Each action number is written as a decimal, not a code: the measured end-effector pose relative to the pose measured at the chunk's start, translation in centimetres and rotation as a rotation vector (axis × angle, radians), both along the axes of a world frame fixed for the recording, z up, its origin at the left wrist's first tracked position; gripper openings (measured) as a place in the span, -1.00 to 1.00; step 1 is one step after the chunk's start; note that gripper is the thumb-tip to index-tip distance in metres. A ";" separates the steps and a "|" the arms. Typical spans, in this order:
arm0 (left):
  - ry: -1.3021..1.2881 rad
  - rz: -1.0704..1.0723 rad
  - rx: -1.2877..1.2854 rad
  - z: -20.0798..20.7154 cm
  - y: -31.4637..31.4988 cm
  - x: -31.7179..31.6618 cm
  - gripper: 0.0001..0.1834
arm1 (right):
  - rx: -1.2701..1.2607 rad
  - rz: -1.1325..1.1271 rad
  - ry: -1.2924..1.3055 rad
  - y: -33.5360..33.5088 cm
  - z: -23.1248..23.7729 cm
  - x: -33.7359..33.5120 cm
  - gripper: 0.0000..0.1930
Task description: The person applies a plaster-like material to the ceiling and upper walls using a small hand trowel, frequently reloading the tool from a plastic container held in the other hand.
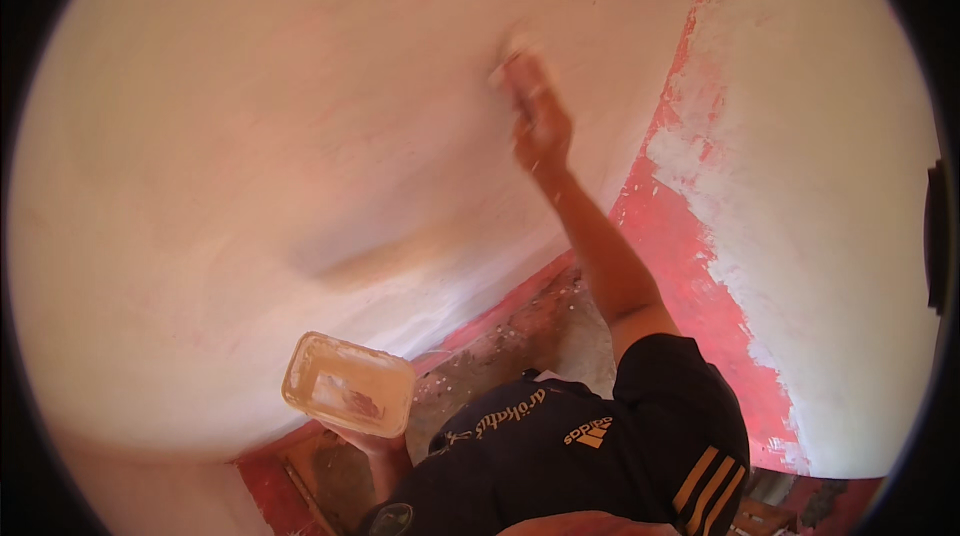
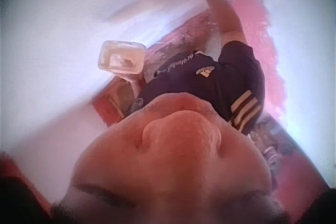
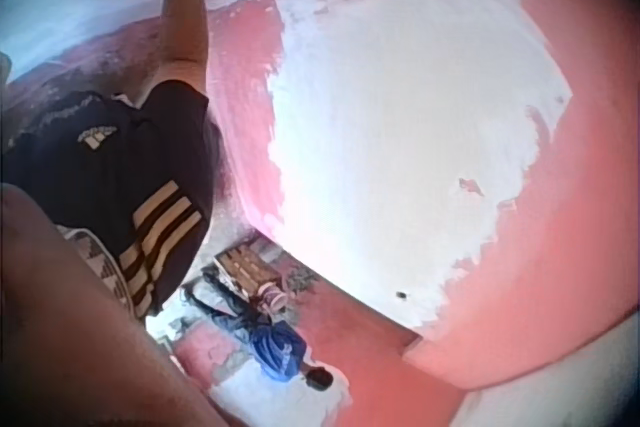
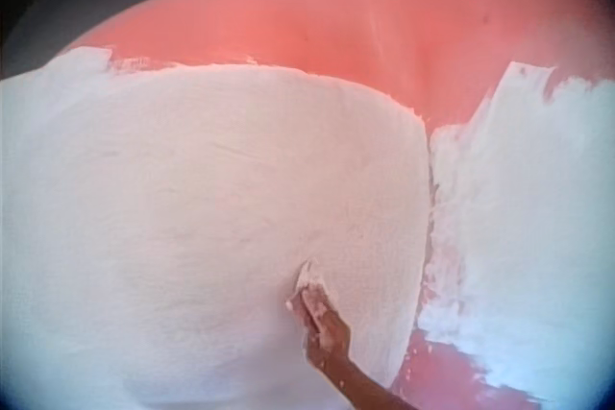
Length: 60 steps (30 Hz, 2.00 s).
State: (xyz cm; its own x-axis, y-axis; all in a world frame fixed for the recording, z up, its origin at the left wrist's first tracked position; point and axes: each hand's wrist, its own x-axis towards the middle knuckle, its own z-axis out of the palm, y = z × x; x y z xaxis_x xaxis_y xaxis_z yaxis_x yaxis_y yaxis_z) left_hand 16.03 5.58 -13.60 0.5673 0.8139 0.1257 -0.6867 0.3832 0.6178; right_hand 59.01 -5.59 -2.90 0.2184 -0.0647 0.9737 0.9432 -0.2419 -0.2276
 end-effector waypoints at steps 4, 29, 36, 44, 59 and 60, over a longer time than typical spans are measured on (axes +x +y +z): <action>0.025 -0.079 0.028 1.0 -0.5 -1.0 -0.15 | -0.111 0.248 -0.001 -0.9 -4.5 -4.8 -0.62; 0.167 -0.164 -0.067 -0.5 1.2 -3.4 -0.03 | 0.483 0.213 0.143 -10.3 4.1 12.7 -0.54; 0.115 -0.192 -0.026 -0.9 1.6 -4.3 -0.07 | -0.055 0.572 0.334 1.4 1.0 -12.1 -0.72; 0.168 -0.167 -0.086 -0.4 1.4 -4.3 -0.11 | 0.634 0.251 0.454 -8.8 7.4 10.2 -0.56; 0.027 -0.201 -0.016 -0.2 1.5 -3.6 -0.19 | 0.574 0.338 0.326 -6.1 4.5 5.2 -0.47; 0.079 -0.122 -0.090 0.1 1.3 -3.5 -0.20 | 0.675 0.260 0.332 -8.6 5.4 10.1 -0.57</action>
State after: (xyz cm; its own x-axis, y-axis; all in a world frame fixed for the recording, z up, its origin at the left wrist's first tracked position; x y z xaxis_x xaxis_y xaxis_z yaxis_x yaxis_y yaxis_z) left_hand 12.48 6.90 -13.53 0.6679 0.7443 0.0059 -0.5820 0.5173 0.6275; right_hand 69.11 -14.15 2.50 0.5794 -0.5251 0.6234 0.8076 0.2671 -0.5257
